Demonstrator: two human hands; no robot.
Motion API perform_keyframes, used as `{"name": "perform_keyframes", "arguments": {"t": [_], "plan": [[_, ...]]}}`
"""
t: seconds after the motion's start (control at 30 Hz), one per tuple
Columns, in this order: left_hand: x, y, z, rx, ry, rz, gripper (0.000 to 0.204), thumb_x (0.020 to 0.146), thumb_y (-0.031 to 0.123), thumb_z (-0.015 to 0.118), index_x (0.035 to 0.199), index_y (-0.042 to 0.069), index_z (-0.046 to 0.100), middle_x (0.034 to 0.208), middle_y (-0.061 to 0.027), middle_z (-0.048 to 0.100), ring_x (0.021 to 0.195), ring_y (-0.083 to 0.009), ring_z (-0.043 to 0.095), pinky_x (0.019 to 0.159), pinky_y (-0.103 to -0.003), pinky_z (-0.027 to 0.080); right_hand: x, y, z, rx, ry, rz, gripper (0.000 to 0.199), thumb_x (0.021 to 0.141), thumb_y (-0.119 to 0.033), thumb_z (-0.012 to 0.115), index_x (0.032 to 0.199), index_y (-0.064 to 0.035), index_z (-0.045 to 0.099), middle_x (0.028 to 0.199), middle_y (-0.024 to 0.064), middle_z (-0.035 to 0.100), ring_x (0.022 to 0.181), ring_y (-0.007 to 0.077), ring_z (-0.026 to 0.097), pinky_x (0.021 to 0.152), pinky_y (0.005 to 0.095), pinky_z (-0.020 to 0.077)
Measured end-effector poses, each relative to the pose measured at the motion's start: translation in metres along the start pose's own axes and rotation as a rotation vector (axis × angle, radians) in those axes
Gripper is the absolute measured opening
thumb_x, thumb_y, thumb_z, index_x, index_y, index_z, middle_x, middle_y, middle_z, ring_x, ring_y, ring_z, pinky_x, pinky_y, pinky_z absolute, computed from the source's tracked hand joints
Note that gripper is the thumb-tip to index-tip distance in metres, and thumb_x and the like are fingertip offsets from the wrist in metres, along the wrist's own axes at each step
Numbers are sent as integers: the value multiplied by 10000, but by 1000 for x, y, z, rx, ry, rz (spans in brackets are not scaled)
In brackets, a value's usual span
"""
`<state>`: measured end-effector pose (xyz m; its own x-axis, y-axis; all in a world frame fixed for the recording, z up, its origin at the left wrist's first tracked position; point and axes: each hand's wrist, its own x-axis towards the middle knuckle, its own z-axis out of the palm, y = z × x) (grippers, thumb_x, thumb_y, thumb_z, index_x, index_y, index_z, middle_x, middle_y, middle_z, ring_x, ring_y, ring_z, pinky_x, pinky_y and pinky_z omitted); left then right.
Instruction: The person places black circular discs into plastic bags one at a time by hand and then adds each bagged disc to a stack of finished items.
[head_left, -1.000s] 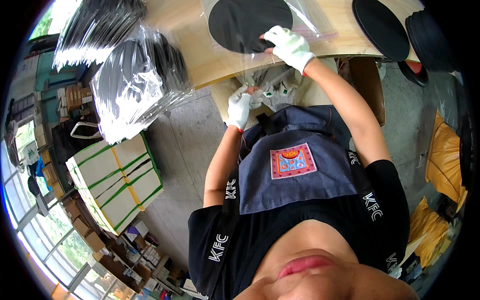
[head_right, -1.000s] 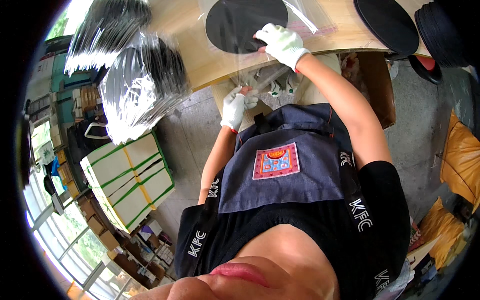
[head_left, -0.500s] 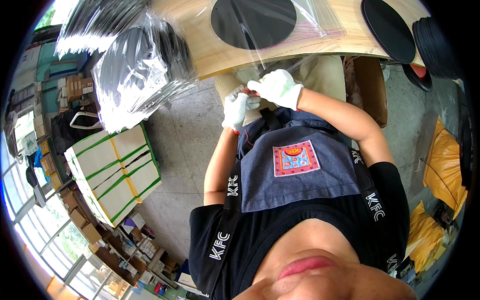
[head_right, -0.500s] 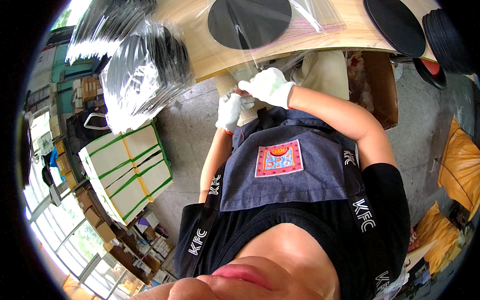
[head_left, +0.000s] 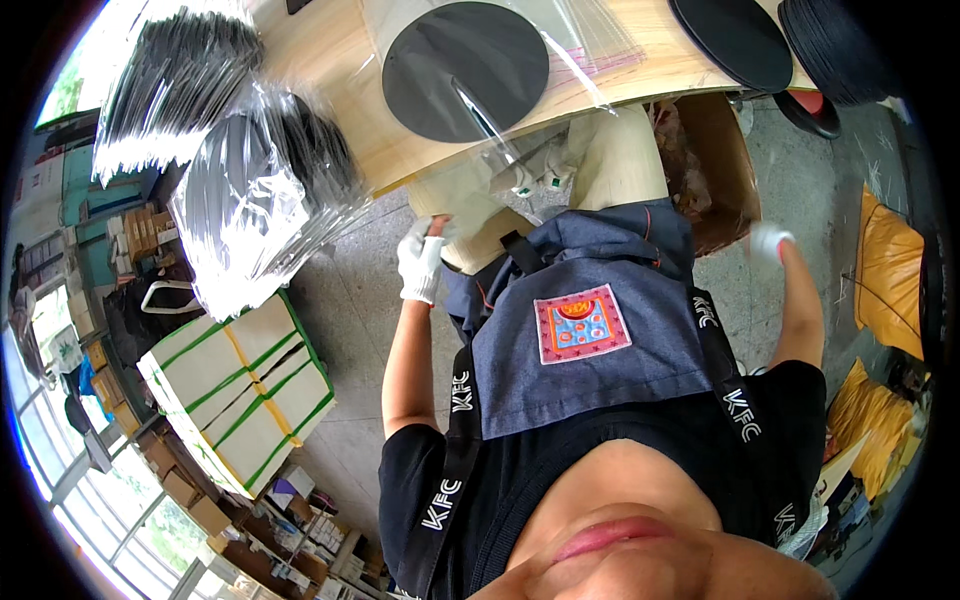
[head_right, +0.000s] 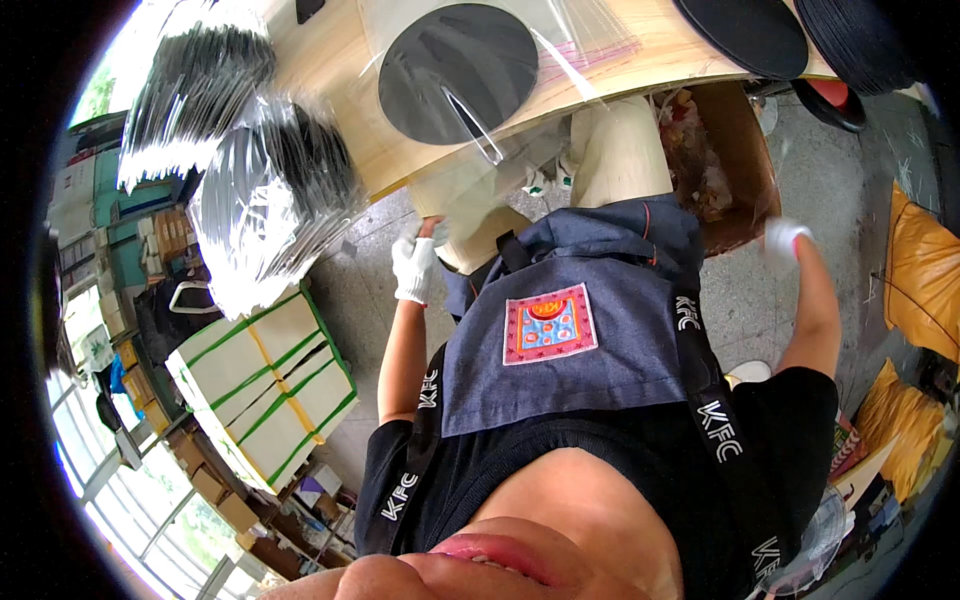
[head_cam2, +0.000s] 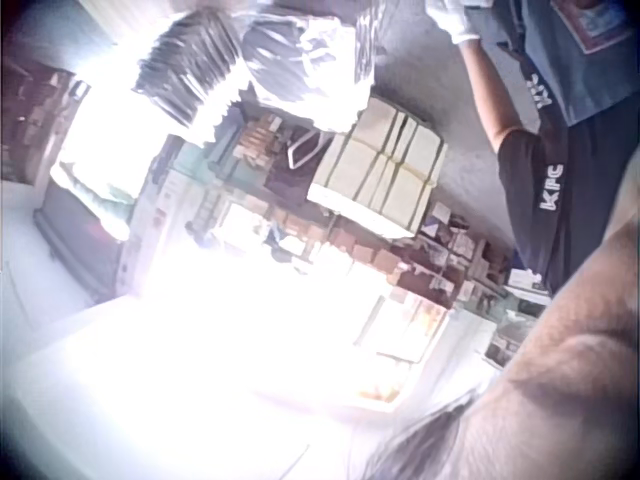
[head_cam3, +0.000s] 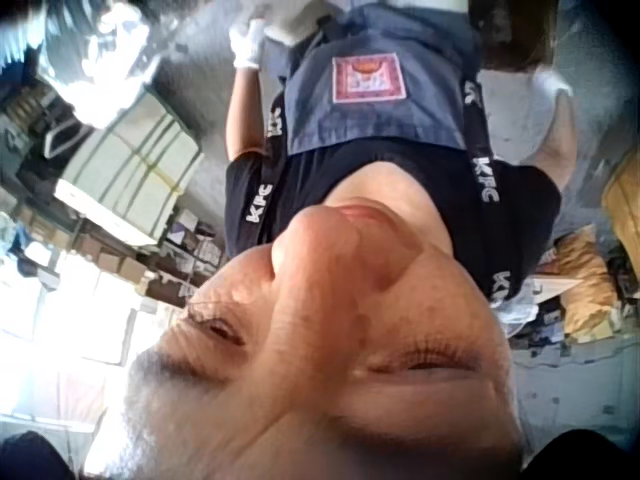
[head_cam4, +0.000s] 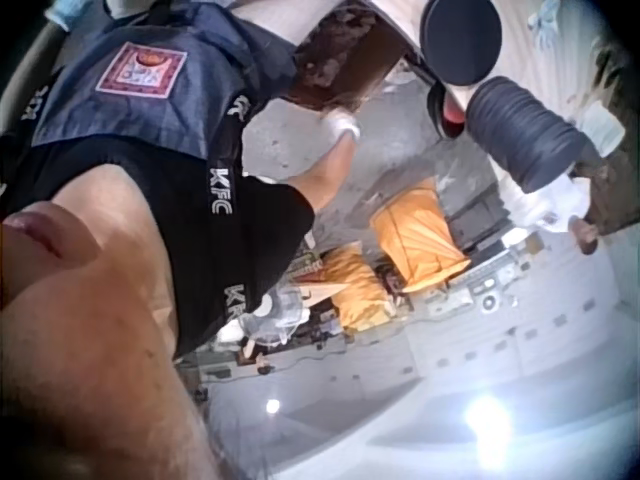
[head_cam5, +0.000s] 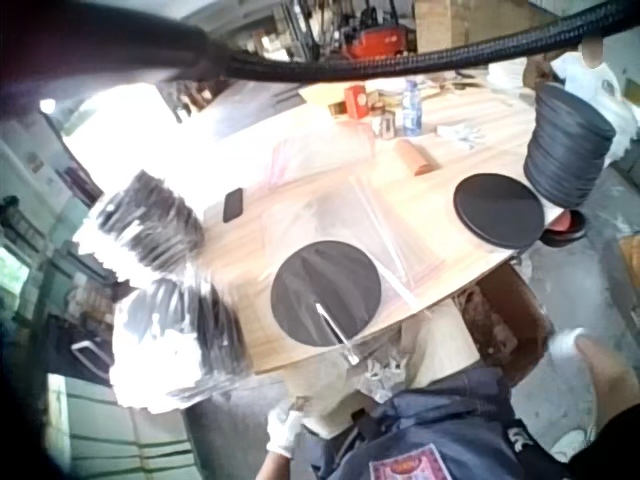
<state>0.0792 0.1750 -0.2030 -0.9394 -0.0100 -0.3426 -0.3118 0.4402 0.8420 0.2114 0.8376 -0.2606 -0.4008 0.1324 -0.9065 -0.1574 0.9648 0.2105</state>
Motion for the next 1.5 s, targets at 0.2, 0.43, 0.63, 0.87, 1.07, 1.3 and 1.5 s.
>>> {"name": "perform_keyframes", "arguments": {"t": [0.2, 0.43, 0.63, 0.87, 1.07, 1.3, 1.5], "plan": [[28, 28, -9, 1076, 497, 1085, 344, 691, 157, 712, 1024, 162, 626, 1013, -82, 610, 888, -307, 563, 736, -465, 440, -38, -104, -172, 359, 947, -83, 286, 902, -331, 521, 850, -54, 571, 761, 155, 626, 746, 372, 611, 691, 475, 474], [48, 64, 0, 832, 26, 1268, 284, 638, 58, 742, 897, 117, 641, 1129, -65, 631, 1065, -322, 570, 937, -515, 380, -29, -187, -318, -128, 1588, -844, 631, 605, -87, 761, 1212, -133, 598, 1319, 39, 529, 1191, 256, 504, 1043, 380, 391], [29, 28, -7, 544, 148, 903, 116, 771, 142, 693, 874, 89, 698, 978, -70, 688, 999, -240, 629, 950, -416, 425, -9, -195, -296, 220, 1528, -985, 286, 779, -200, 690, 1048, -104, 675, 1022, 71, 671, 923, 257, 624, 814, 369, 497], [32, -1, 11, -268, 224, 115, 263, 863, 263, 581, 752, 30, 636, 706, 13, 546, 645, -104, 445, 602, -260, 353, -9, -232, -295, 216, 1736, -481, 175, 848, -299, 617, 870, -125, 623, 675, 73, 614, 674, 274, 619, 607, 390, 471], [39, 0, 34, -182, 394, 85, 202, 798, 217, 578, 705, 38, 588, 689, -9, 546, 642, -106, 462, 601, -263, 358, -15, -247, -309, 482, 1470, -202, 243, 868, -383, 585, 881, -141, 579, 551, 77, 578, 529, 288, 598, 524, 419, 452], [37, 9, 37, -719, 363, -233, 239, 873, 291, 590, 832, 57, 571, 730, -19, 542, 666, -124, 537, 597, -283, 484, -71, -273, -310, 399, 1510, -636, 361, 810, -253, 645, 1135, -101, 598, 1112, 67, 621, 1032, 252, 576, 893, 410, 443], [37, 32, 9, -616, 152, 145, 96, 889, 154, 618, 858, 92, 552, 773, -1, 565, 671, -109, 563, 622, -275, 521, -67, -256, -292, 740, 1321, -403, 348, 870, -375, 586, 1093, -109, 607, 1059, 93, 649, 1011, 255, 600, 897, 402, 445]]}}
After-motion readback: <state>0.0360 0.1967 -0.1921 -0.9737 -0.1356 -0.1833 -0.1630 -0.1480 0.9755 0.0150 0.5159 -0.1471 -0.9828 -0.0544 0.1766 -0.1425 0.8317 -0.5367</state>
